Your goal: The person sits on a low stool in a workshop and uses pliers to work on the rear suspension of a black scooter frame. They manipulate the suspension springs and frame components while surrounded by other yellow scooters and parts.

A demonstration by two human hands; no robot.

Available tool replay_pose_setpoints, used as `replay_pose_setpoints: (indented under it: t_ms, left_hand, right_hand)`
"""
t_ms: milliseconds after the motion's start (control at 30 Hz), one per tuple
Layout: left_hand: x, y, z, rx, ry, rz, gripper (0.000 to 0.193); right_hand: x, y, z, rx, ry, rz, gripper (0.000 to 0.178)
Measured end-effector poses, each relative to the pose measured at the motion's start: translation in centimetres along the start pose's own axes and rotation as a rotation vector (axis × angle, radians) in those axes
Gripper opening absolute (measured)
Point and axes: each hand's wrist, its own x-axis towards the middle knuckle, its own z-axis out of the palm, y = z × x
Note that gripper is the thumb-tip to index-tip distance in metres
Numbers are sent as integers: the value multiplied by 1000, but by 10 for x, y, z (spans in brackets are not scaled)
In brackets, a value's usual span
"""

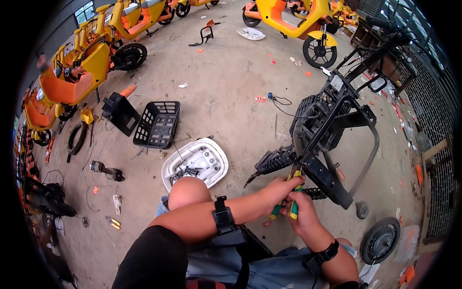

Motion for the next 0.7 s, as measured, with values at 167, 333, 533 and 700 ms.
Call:
replay_pose_setpoints:
  t_ms: [167,333,533,700]
  left_hand:
    - [-2,11,-4,145,-41,-47,50]
    - [3,19,-10,242,-65,-72,48]
    - [14,3,-12,117,38,-13,46]
    - [22,-4,-17,110,-7,47,49]
  right_hand:
    - [0,1,6,-2,19,-3,24]
    - [-5,-5,23,9,24,6,23]
    - [1,11,16,-44,100,-22,21]
    - [4,16,18,-63,108,-80,19]
